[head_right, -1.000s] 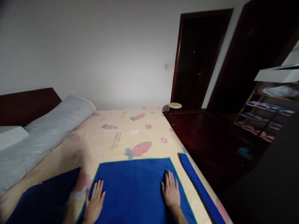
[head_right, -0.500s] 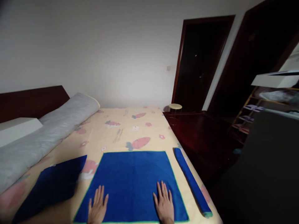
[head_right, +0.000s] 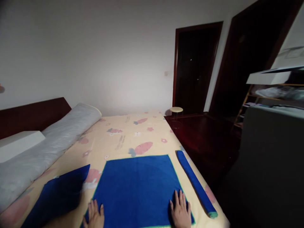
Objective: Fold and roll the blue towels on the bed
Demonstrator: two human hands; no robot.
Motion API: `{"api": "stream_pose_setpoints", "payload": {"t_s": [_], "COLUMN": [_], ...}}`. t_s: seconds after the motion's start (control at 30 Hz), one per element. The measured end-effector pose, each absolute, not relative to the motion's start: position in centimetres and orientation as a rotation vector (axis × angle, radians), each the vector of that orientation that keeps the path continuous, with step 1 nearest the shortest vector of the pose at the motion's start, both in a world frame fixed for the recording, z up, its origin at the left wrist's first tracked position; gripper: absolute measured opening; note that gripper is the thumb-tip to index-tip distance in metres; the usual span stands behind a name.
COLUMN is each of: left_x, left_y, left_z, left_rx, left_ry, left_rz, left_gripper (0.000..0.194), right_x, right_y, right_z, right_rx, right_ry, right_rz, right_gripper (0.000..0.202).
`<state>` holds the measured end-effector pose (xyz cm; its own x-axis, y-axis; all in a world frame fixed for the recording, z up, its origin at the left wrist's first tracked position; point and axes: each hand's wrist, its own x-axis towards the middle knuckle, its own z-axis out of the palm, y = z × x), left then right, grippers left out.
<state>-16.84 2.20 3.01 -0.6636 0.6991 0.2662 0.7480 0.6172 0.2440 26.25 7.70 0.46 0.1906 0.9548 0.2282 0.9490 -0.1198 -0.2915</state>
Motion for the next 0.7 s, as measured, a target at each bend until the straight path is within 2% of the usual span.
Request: {"api": "stream_pose_setpoints", "payload": {"t_s": [0.17, 0.33, 0.43, 0.53, 0.7], "left_x": [-6.6, -1.0, -3.1, -8.4, -16.6], "left_y": [4.1, 4.4, 3.7, 2.3, -0.7], "left_z": [4.4, 3.2, 2.7, 2.5, 2.2], "left_rx": [-1.916, -2.171, -2.036, -1.687, -1.029], "left_ry": [-2.383, -2.420, -2.530, -2.669, -2.813], "left_rz": [-0.347, -0.251, -0.213, -0.251, -0.509], "left_gripper": [0.057, 0.056, 0.056, 0.061, 0.067], "right_x": [18.5, 12.2, 12.8, 16.2, 23.7], "right_y": [7.2, 6.2, 5.8, 5.4, 4.0], "right_z": [2.8, 3.3, 2.7, 1.9, 0.6], "right_rx": [-1.733, -1.520, -1.582, -1.822, -2.021], "right_ry": [-2.062, -2.268, -2.252, -2.050, -1.766], "right_rz": [0.249, 0.457, 0.435, 0.240, -0.032], "right_gripper": [0.061, 0.053, 0.057, 0.066, 0.076]}}
